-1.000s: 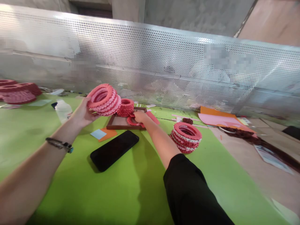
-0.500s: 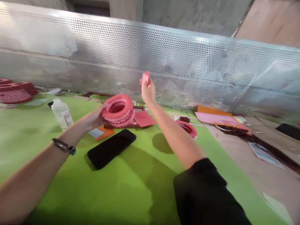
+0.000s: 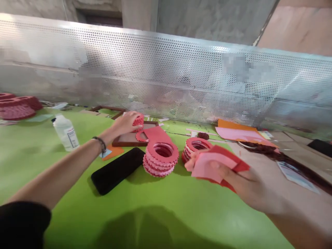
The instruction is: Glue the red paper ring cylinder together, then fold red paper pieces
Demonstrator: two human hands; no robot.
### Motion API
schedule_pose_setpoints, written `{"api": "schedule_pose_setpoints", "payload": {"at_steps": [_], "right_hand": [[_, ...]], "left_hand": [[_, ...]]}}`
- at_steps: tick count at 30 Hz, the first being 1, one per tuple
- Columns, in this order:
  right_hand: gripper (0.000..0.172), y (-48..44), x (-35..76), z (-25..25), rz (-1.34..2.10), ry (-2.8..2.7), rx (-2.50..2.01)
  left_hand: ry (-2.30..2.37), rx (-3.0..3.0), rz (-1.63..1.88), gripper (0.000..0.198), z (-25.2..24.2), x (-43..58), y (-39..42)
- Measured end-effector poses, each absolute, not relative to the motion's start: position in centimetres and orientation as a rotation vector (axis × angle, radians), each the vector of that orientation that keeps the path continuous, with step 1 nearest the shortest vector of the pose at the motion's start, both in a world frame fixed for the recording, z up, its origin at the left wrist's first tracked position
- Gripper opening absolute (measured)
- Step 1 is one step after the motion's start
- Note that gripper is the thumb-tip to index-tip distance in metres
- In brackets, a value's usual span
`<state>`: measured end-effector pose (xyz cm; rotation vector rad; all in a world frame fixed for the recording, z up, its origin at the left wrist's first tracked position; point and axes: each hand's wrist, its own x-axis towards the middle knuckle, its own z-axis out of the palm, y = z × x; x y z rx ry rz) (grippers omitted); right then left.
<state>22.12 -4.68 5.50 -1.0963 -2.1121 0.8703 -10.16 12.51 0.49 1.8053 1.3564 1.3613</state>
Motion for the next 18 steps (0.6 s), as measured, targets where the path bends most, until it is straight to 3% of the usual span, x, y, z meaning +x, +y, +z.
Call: {"api": "schedule_pose_setpoints", "payload": {"at_steps": [4, 7, 11, 15, 18], "right_hand": [[0.031, -6.1, 27.1, 1.6, 1.075, -1.873, -1.295], [0.033, -6.8, 30.2, -0.8, 1.129, -1.591, -1.305], [0.042, -6.4, 31.1, -2.2, 1.129, -1.214, -1.243], [0.032, -6.3, 30.1, -2.3, 1.23, -1.106, -1.176], [0.029, -6.7, 29.9, -2.1, 1.31, -1.135, -1.13]], "left_hand": [[1.553, 1.944, 1.262, 0.019, 1.6, -12.4, 16.2], [1.559, 1.897, 1.09, 0.024, 2.1, -13.3, 17.3], [1.776, 2.206, 0.71, 0.015, 3.6, -14.6, 16.9], [1.909, 2.448, 0.476, 0.036, 3.8, -15.0, 16.9], [1.871, 2.602, 0.351, 0.034, 2.8, -14.3, 17.1]]}}
